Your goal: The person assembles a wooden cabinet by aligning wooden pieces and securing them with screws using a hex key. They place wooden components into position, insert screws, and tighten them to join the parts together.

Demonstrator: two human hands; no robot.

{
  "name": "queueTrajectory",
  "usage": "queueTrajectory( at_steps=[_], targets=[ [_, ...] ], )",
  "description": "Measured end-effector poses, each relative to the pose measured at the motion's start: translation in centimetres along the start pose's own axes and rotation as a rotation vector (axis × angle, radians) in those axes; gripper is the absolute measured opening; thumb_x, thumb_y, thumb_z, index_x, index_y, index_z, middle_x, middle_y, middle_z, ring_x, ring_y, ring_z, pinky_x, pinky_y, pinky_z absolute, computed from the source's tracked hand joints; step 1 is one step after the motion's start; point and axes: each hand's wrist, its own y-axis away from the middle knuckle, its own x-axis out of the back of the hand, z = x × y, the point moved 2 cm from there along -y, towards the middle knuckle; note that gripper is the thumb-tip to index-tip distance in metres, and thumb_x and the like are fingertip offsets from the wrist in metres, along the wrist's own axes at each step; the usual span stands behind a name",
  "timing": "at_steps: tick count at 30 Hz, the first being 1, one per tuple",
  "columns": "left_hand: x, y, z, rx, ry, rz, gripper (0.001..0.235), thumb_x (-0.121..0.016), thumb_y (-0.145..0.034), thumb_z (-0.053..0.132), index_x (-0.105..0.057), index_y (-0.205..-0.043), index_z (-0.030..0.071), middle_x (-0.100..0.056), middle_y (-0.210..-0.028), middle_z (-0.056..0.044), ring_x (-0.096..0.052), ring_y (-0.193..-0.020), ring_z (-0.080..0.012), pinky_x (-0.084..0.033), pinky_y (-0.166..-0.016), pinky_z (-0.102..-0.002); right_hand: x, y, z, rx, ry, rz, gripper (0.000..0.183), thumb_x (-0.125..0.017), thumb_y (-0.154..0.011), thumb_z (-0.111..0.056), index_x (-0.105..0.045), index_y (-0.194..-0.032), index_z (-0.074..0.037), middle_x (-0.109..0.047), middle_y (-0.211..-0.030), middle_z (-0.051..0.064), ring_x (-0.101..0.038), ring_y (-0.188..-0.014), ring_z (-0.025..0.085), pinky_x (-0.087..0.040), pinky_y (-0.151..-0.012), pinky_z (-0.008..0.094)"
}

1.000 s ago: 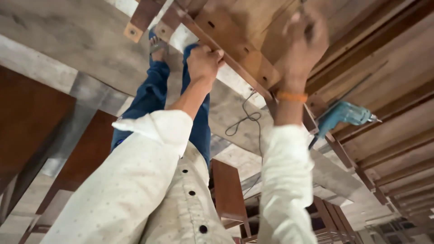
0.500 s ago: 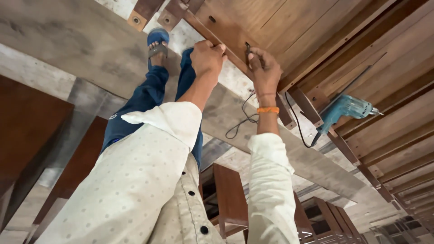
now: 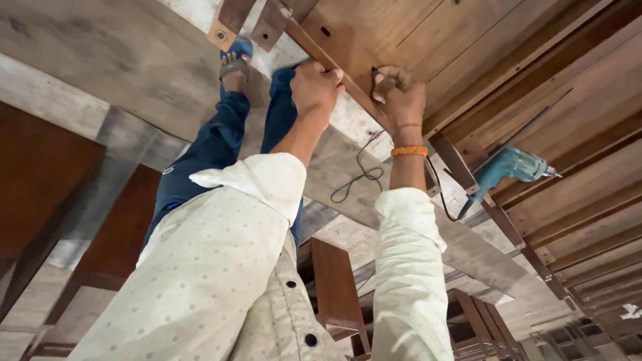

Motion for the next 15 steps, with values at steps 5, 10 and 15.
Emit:
queueTrajectory(
  at_steps=[5,10,15],
  targets=[
    [0.0,-0.7,-0.5,0.028,-0.003,-0.004,0.015,-0.074,-0.087,0.004,-0.073,-0.093,-0.009,-0.077,-0.091,-0.012,-0.075,-0.073,-0.0154,-0.063,-0.066,-0.030,0.5,-2.0,2.0,-0.014,-0.017,-0.061,0.012,-0.075,-0.093,-0.008,-0.077,-0.102,0.000,-0.069,-0.076,0.000,-0.061,-0.062,0.007,-0.050,-0.056,0.024],
    [-0.1,-0.5,-0.6,0.032,0.032,-0.014,0.012,-0.074,-0.086,0.002,-0.073,-0.092,-0.009,-0.076,-0.091,-0.011,-0.074,-0.072,-0.0143,-0.063,-0.064,-0.029,-0.4,0.9,-1.7,0.057,0.232,0.076,0.010,-0.077,-0.091,-0.009,-0.076,-0.099,-0.003,-0.075,-0.080,0.002,-0.069,-0.066,0.010,-0.056,-0.061,0.026],
    [-0.4,-1.5,-1.4,0.020,0.068,-0.003,0.011,-0.074,-0.086,0.000,-0.073,-0.093,-0.008,-0.076,-0.091,-0.012,-0.074,-0.072,-0.0153,-0.065,-0.064,-0.029,-1.1,3.6,-3.4,0.719,0.542,0.196,0.024,-0.074,-0.087,0.000,-0.071,-0.111,-0.003,-0.072,-0.105,0.015,-0.073,-0.094,0.030,-0.059,-0.081,0.036]
  ],
)
